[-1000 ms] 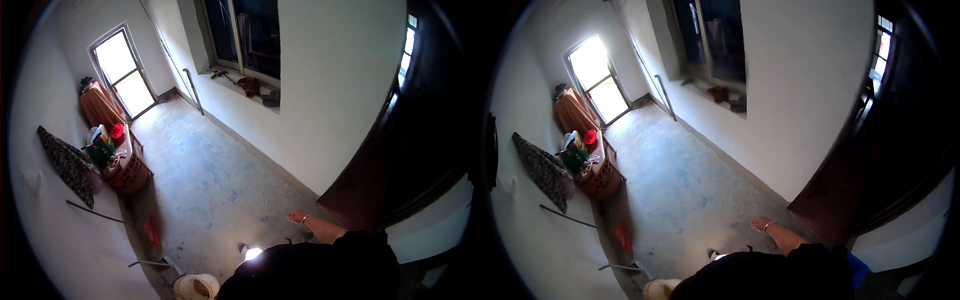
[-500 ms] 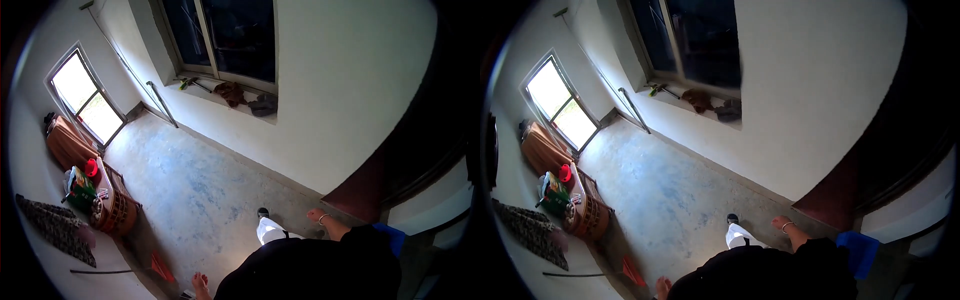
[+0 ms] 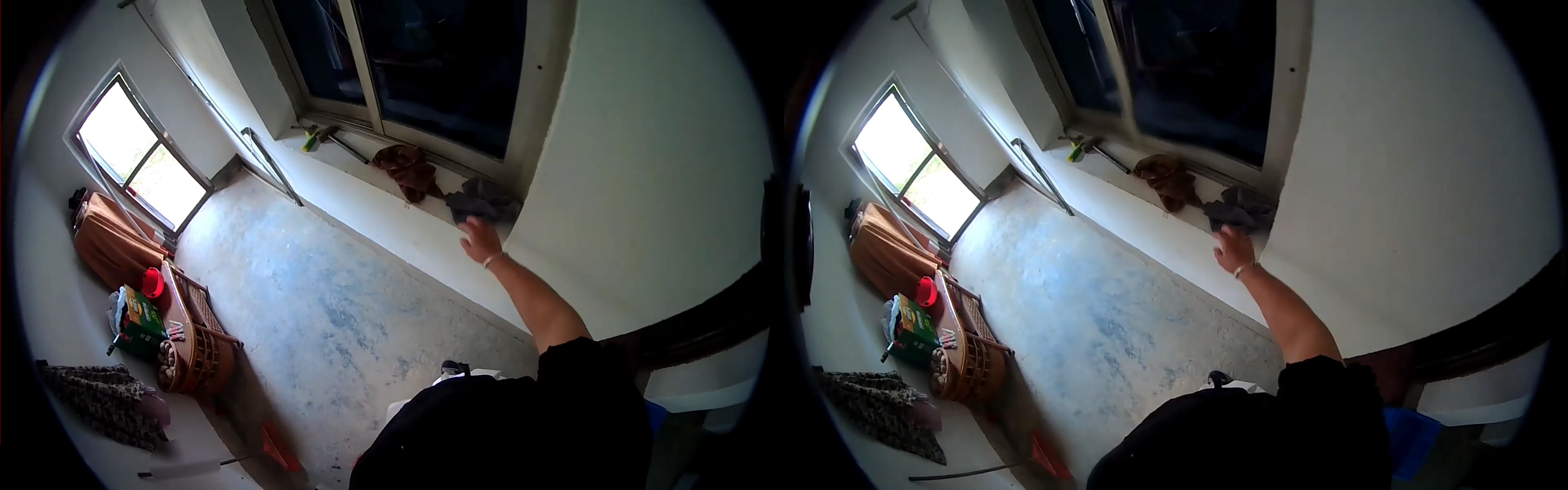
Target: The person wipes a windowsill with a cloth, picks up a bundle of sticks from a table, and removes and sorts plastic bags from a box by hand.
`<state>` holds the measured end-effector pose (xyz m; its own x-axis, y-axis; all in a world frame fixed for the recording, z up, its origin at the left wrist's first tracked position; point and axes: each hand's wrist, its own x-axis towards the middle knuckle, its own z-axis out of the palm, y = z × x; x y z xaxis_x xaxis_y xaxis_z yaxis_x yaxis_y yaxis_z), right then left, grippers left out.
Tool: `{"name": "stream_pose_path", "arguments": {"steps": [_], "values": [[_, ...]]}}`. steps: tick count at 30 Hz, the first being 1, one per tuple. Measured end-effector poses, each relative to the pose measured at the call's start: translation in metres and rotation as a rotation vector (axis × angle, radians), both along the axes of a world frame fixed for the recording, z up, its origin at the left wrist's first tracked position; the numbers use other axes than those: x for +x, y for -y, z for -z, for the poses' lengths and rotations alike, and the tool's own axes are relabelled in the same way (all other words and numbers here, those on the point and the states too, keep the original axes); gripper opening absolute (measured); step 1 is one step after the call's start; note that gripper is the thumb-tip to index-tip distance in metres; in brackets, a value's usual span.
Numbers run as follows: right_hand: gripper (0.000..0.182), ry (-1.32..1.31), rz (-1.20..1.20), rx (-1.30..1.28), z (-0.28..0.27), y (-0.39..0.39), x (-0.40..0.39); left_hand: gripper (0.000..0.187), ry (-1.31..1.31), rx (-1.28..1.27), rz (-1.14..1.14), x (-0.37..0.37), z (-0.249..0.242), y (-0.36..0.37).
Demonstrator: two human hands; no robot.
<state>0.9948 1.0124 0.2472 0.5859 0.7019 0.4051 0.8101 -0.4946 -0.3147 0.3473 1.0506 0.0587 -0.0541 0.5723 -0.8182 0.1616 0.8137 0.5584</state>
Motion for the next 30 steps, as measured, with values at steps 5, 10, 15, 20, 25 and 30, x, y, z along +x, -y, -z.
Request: {"name": "stream_pose_path", "arguments": {"steps": [5, 10, 15, 20, 25, 30], "values": [[0.047, -0.014, 0.309, -0.121, -0.028, -0.037, 0.051, 0.015, -0.007, 0.0, 0.0, 0.016, -0.005, -0.047], [0.062, -0.226, 0.639, -0.382, -0.034, -0.037, 0.061, 0.016, -0.031, -0.042, 0.02, 0.015, 0.005, -0.093], [0.055, -0.383, 0.742, -0.415, -0.004, -0.04, 0.061, 0.018, -0.08, -0.077, 0.112, 0.002, 0.008, -0.18], [0.04, -0.187, 0.731, -0.36, 0.024, -0.028, 0.039, 0.019, -0.123, -0.03, 0.256, -0.011, 0.006, -0.305], [0.033, -0.344, 0.631, -0.261, 0.011, 0.0, -0.007, 0.02, -0.093, 0.101, 0.391, 0.012, 0.002, -0.435], [0.034, -0.321, 0.721, 0.027, -0.035, 0.007, -0.011, 0.022, -0.023, 0.141, 0.49, 0.081, 0.008, -0.495]]}}
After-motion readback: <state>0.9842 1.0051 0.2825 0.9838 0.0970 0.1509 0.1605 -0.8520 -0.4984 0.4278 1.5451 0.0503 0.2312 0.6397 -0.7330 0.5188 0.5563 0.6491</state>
